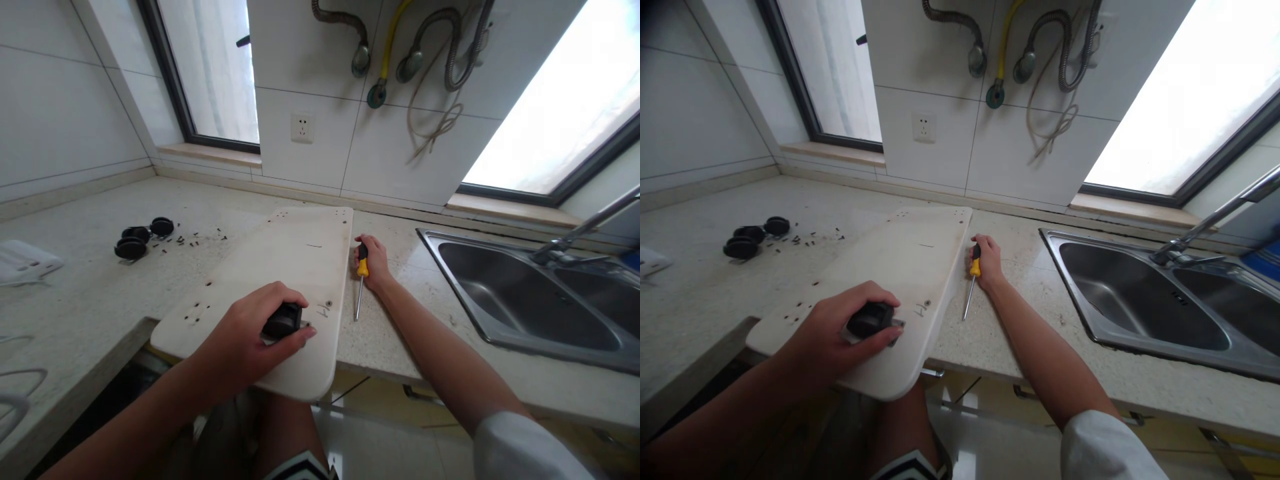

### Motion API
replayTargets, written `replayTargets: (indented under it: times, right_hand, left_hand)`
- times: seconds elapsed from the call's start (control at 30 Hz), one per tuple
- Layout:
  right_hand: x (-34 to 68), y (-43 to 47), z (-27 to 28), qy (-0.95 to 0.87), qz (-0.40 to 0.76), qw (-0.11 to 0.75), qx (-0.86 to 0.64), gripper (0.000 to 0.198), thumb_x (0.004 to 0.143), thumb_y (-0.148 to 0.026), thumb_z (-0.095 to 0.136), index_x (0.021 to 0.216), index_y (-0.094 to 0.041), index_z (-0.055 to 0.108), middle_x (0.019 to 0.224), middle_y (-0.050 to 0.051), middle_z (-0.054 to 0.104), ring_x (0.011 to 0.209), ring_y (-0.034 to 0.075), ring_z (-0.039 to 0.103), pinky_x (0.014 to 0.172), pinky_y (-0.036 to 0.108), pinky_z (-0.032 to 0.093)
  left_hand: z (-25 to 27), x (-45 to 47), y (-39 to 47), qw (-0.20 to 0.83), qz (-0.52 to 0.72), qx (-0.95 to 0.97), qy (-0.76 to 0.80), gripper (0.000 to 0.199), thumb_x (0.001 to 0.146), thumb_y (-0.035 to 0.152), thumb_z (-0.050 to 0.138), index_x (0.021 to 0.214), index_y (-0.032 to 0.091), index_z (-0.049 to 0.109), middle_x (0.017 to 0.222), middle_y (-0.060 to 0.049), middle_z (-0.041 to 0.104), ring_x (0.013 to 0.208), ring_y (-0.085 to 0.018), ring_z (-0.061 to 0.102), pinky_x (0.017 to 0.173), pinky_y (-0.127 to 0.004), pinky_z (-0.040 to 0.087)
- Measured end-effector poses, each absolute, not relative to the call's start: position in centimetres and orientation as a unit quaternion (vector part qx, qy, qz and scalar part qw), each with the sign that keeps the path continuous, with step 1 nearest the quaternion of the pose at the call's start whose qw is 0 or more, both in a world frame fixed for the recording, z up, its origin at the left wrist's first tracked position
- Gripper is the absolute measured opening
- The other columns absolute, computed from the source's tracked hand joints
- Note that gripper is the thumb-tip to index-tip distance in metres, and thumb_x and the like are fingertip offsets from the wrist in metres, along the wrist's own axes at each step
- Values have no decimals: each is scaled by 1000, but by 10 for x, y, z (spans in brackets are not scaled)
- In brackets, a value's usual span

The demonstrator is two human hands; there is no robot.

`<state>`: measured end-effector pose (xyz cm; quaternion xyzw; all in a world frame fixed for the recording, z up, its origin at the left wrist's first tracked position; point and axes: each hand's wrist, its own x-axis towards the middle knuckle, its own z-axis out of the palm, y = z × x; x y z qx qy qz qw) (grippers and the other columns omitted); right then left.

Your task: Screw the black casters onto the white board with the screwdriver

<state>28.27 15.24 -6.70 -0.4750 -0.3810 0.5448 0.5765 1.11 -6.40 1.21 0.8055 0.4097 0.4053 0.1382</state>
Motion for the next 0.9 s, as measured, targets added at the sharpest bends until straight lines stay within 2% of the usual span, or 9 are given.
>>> replayTargets:
  times: [0.2,0.27,0.33,0.4,0.47,0.6,0.7,0.83,0.9]
  right_hand:
    - [283,153,-65,-371,543,583,-476,41,105,-47,71,136,-19,68,132,10,72,111,23,74,94,44,66]
    - [285,155,-65,-369,545,583,-476,41,105,-46,72,136,-19,68,133,10,72,111,23,74,94,44,66]
    - [287,156,-63,-368,554,575,-476,41,105,-46,72,136,-19,68,134,10,72,112,24,73,95,45,66]
    - [291,155,-61,-367,566,564,-476,42,105,-46,72,136,-19,68,134,10,72,112,24,74,95,45,66]
    - [294,155,-59,-364,576,555,-477,42,105,-46,72,136,-19,68,133,10,72,111,23,74,94,44,66]
    - [297,154,-57,-351,585,552,-479,41,105,-46,72,135,-18,68,129,9,73,106,22,74,90,42,67]
    - [297,154,-56,-338,586,556,-482,41,105,-46,72,135,-19,68,130,9,73,107,22,74,91,42,67]
    - [297,153,-54,-324,589,561,-483,41,105,-46,72,135,-19,68,130,9,73,107,22,74,90,42,67]
    - [296,152,-52,-319,590,565,-481,40,105,-46,72,134,-18,68,128,9,73,105,21,74,89,41,67]
  left_hand:
    - [12,26,-87,215,406,787,412,21,98,36,82,114,29,69,103,1,77,92,-18,75,87,-29,63]
    - [11,26,-88,268,378,784,414,38,94,37,89,125,32,69,114,0,77,103,-20,76,95,-31,63]
    - [12,20,-84,330,348,775,411,65,83,40,99,139,36,66,133,-2,73,121,-23,73,105,-34,61]
    - [12,11,-76,390,336,753,409,81,74,44,105,144,36,65,146,-4,67,135,-27,67,110,-37,60]
    - [11,1,-66,445,332,727,405,72,77,43,102,141,34,69,143,-5,68,131,-28,69,107,-37,61]
    - [4,-8,-51,509,326,713,355,38,96,37,86,131,27,74,114,-3,78,105,-21,75,99,-34,61]
    - [7,-8,-53,494,316,735,342,21,104,31,73,123,26,78,113,-3,81,105,-21,76,97,-33,61]
    - [25,-2,-69,424,315,782,330,33,108,18,51,123,28,79,122,0,81,115,-19,75,106,-31,58]
    - [34,5,-79,368,324,811,320,34,105,18,51,127,27,76,124,-1,80,116,-19,75,108,-32,57]
